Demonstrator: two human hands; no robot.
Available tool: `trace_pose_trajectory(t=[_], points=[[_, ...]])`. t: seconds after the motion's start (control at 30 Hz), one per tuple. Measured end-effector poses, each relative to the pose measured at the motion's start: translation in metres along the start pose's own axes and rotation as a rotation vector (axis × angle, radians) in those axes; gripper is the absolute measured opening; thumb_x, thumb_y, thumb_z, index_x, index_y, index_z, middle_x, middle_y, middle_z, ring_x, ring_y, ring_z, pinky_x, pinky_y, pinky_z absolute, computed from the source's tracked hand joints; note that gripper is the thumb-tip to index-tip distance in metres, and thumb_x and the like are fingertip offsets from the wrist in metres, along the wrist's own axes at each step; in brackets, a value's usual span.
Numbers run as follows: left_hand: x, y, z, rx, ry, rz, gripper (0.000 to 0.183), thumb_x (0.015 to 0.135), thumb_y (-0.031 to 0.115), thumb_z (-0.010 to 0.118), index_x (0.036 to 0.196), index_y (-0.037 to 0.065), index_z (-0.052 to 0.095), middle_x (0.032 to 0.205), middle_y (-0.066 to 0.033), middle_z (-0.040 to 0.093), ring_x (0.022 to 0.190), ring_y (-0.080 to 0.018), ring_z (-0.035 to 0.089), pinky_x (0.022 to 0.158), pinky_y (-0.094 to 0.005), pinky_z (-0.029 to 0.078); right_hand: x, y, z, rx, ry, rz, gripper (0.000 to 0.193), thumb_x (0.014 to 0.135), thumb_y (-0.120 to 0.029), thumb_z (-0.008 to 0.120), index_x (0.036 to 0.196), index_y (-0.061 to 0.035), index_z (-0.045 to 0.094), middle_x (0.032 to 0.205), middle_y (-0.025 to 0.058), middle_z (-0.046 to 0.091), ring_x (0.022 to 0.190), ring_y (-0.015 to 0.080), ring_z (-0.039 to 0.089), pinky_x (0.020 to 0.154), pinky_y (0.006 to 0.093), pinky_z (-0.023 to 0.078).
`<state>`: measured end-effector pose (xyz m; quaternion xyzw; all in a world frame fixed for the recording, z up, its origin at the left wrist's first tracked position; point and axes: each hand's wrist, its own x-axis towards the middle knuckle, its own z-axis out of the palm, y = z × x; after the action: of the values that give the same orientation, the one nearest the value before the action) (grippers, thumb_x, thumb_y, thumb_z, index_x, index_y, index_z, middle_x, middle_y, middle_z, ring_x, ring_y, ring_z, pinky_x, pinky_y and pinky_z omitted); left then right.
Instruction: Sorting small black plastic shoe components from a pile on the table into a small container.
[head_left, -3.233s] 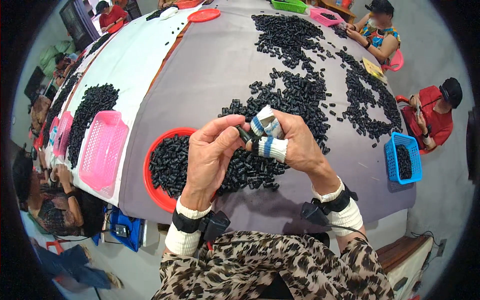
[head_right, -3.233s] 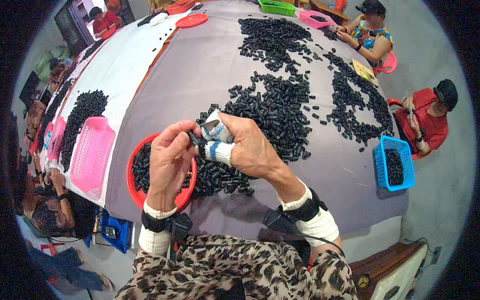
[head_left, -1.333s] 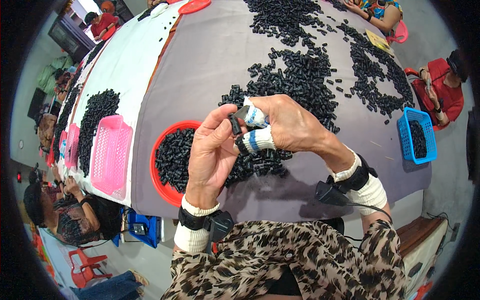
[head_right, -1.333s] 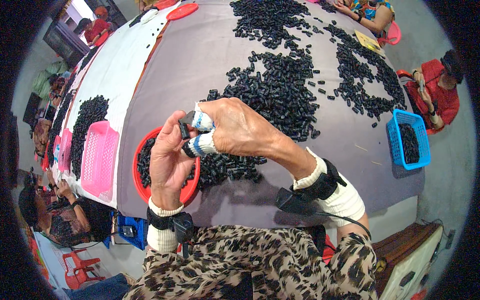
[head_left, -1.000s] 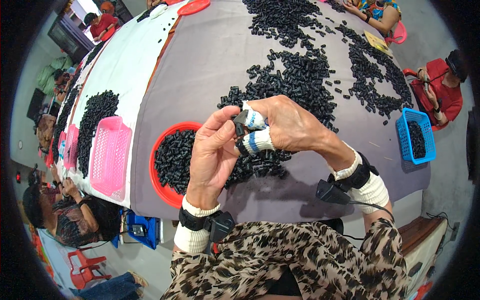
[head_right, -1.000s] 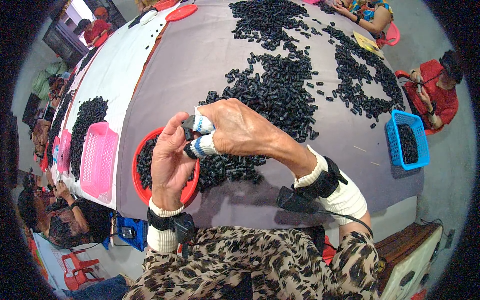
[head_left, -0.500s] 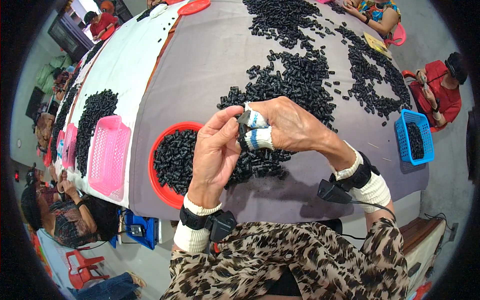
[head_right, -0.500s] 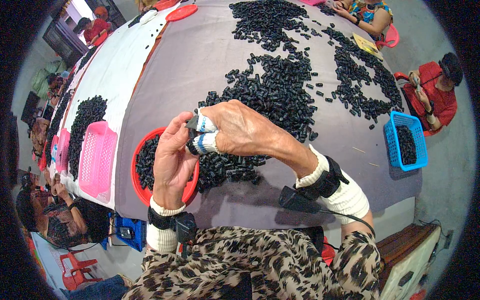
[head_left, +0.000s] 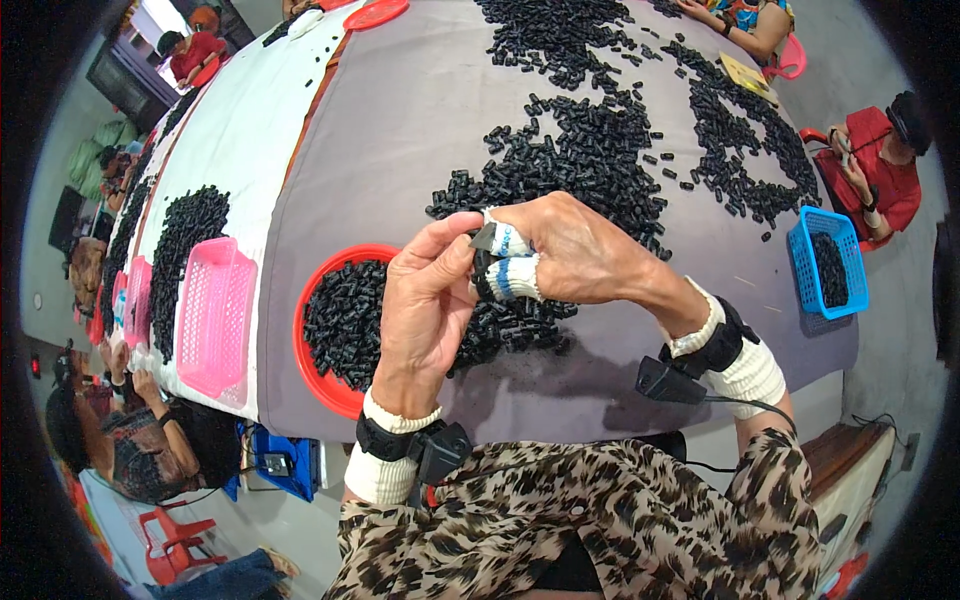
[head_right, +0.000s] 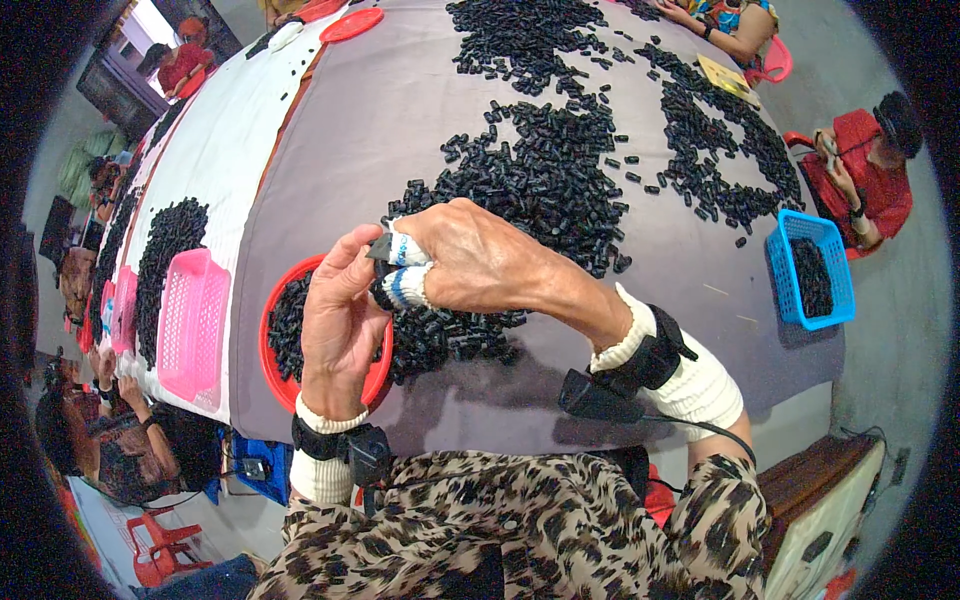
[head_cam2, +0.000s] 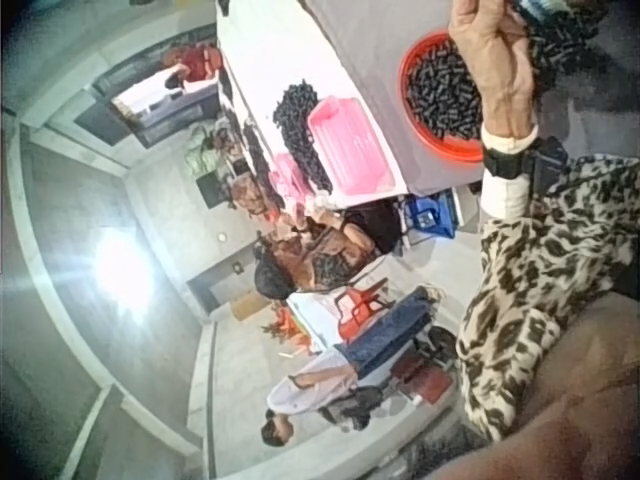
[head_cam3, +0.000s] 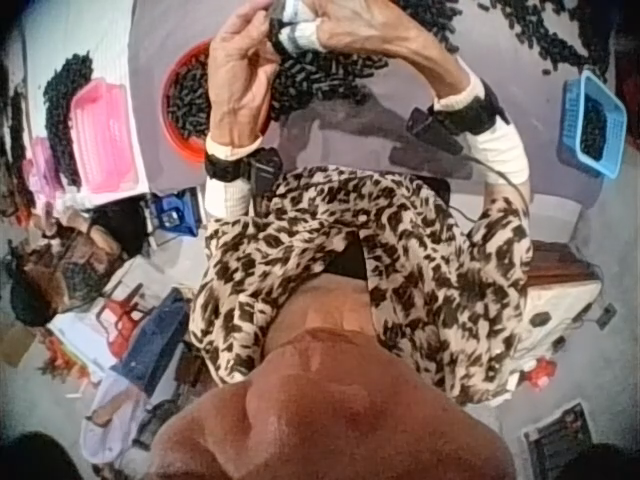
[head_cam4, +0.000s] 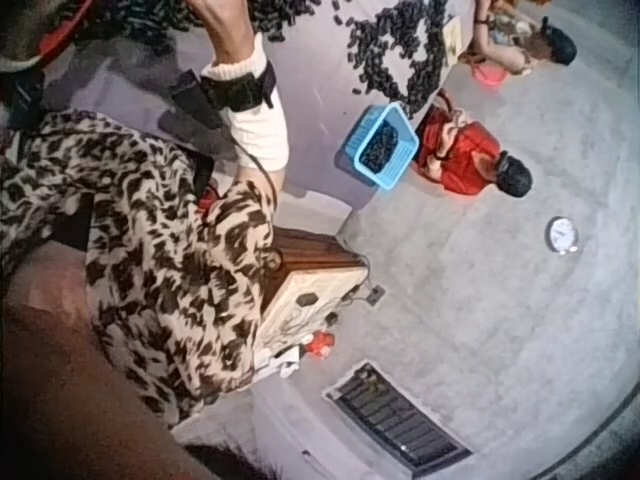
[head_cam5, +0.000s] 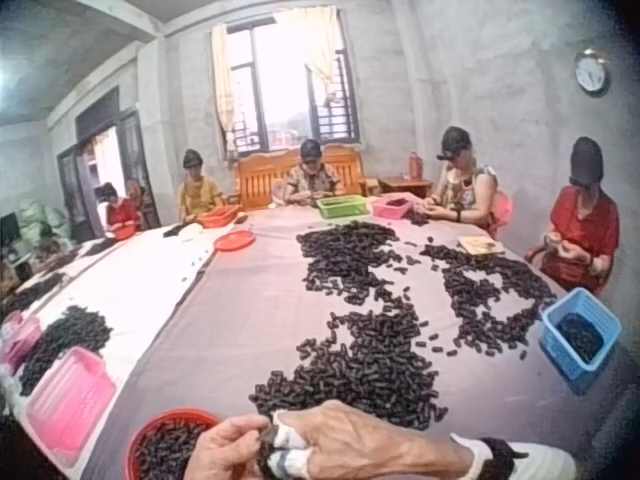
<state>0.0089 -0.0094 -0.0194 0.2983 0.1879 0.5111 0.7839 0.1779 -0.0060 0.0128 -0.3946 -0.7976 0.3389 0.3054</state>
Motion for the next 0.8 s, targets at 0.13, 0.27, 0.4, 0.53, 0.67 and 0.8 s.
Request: trace_pose_trajectory(t=[0.13,0.27,0.4,0.53,0.67,0.8], points=[[0.003,-0.002,-0.006,-0.007,-0.028,-0.027,0.021,0.085,0.003,0.056,0.106,-0.003,0.057,0.098,-0.0098,0.061,0.086,-0.0153,0.060,0.076,-0.0284,0.051,-0.003,0.001,0.000,-0.071,-0.011,0.007,0.022,0.075,-0.020,0.063,0.082,-0.0003,0.055,0.065,0.0100,0.057,0.056,0.0207,0.054,0.056,0.0334,0.044],[0.002,-0.001,-0.006,-0.034,-0.043,-0.038,0.023,0.086,0.004,0.056,0.107,-0.002,0.055,0.098,-0.0104,0.061,0.088,-0.0168,0.061,0.078,-0.0309,0.051,-0.004,0.000,-0.001,-0.051,0.019,-0.050,0.023,0.074,-0.020,0.064,0.081,-0.0001,0.054,0.064,0.0098,0.056,0.056,0.0201,0.053,0.056,0.0329,0.043],[0.002,-0.003,-0.003,-0.138,-0.094,-0.034,0.023,0.086,0.005,0.055,0.108,-0.001,0.054,0.099,-0.0110,0.061,0.089,-0.0183,0.061,0.079,-0.0328,0.051,-0.003,-0.008,-0.006,0.058,0.043,0.000,0.026,0.072,-0.021,0.068,0.078,-0.0007,0.054,0.064,0.0075,0.056,0.057,0.0174,0.052,0.056,0.0313,0.043],[0.000,-0.005,-0.003,-0.193,-0.121,-0.034,0.022,0.087,0.006,0.055,0.108,-0.001,0.054,0.099,-0.0117,0.061,0.090,-0.0197,0.061,0.081,-0.0342,0.051,-0.003,-0.006,-0.005,0.030,0.045,0.021,0.029,0.069,-0.023,0.072,0.077,-0.0010,0.054,0.064,0.0059,0.055,0.058,0.0162,0.052,0.056,0.0309,0.043],[-0.001,-0.006,-0.005,-0.174,-0.097,-0.030,0.022,0.087,0.006,0.055,0.107,-0.001,0.054,0.099,-0.0114,0.062,0.090,-0.0197,0.061,0.081,-0.0346,0.051,-0.001,-0.005,-0.005,0.004,0.010,0.041,0.030,0.070,-0.024,0.072,0.077,-0.0006,0.054,0.064,0.0066,0.056,0.058,0.0173,0.052,0.056,0.0315,0.043],[-0.001,-0.005,-0.005,-0.184,-0.095,-0.040,0.022,0.086,0.006,0.055,0.108,-0.001,0.054,0.099,-0.0112,0.062,0.090,-0.0196,0.061,0.081,-0.0347,0.051,0.000,-0.003,-0.004,-0.025,0.002,0.033,0.031,0.069,-0.024,0.071,0.077,-0.0002,0.054,0.065,0.0080,0.057,0.057,0.0194,0.053,0.056,0.0329,0.043]])
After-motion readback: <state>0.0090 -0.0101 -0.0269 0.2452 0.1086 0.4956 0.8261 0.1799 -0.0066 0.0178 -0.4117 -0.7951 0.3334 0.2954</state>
